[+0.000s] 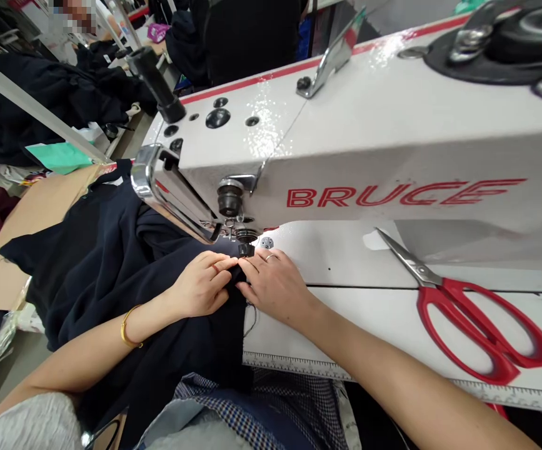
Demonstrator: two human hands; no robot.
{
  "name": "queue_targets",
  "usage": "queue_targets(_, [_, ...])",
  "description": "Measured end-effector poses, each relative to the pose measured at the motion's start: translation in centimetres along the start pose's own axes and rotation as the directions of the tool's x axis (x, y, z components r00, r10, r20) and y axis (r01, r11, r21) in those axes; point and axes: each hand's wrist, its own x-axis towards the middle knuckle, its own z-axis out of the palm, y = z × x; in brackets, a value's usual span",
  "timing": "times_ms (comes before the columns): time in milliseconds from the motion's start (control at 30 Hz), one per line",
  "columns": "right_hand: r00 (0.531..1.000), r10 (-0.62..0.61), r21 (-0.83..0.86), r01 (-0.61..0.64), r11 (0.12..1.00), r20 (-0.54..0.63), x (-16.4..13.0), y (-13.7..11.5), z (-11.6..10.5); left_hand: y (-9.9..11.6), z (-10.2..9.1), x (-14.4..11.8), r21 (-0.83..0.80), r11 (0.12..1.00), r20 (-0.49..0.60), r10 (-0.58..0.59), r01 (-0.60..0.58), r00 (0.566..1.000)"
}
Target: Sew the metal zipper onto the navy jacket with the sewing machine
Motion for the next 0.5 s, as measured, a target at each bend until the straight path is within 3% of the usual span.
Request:
queue_targets(333, [0.991,0.107,-0.047,-0.104,0.994,0.078,1.1,0.4,0.0,-2.1,0.7,1.3,-0.025,0.999,0.025,-0.036,0.037,0.999])
queue_targets(500, [0.989,0.140,-0.080,-0.136,0.987,0.038,1.2,0.6,0.4,-2.9,0.5,2.2,-0.051,0.997,0.012,-0.048,0.049,0.999])
